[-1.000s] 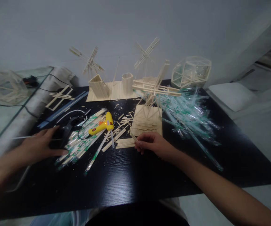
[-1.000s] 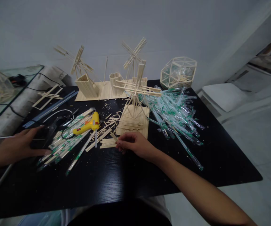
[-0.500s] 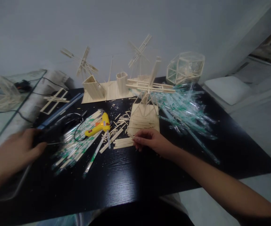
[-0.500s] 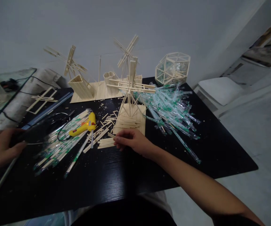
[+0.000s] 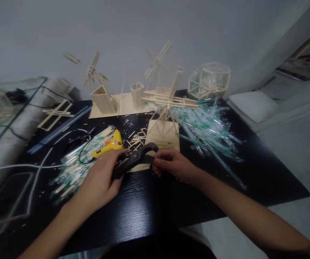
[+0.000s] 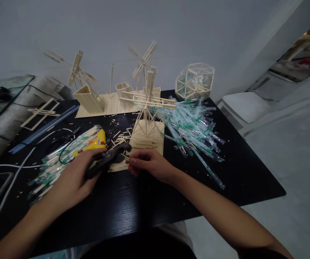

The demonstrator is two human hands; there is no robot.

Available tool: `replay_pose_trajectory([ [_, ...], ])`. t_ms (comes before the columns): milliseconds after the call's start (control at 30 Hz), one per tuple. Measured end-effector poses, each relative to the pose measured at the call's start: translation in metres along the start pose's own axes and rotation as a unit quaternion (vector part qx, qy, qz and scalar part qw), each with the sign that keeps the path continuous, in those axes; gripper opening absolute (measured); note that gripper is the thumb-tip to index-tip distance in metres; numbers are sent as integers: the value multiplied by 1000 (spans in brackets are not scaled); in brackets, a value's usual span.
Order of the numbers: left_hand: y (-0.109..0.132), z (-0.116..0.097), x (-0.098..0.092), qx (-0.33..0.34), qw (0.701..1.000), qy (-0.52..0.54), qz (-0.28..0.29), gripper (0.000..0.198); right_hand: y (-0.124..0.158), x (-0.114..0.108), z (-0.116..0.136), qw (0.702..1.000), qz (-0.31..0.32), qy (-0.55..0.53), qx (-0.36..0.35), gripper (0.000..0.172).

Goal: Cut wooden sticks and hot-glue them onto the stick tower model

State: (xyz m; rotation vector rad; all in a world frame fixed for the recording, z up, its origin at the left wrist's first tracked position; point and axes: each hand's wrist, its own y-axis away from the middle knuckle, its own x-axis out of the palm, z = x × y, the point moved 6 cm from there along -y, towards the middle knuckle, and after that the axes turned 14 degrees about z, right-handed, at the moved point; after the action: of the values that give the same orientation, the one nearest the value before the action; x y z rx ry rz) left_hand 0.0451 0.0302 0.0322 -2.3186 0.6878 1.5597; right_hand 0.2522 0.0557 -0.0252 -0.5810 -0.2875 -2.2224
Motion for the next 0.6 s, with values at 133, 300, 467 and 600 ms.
replay_pose_trajectory([
  [133,-5,-11,9,11,1000,15,8,59,2,2,4,1000,17,1,-14,30],
  [300,-5,-12,12,16,1000,1,12,46,3,2,6,1000,23,2,-22,30],
  [467,-4,-13,12,9,1000,-17,13,40,2,2,2,999,26,-30,-24,32],
  [600,-3,-16,12,16,1000,-21,12,41,2,4,1,998,35,-50,-17,35],
])
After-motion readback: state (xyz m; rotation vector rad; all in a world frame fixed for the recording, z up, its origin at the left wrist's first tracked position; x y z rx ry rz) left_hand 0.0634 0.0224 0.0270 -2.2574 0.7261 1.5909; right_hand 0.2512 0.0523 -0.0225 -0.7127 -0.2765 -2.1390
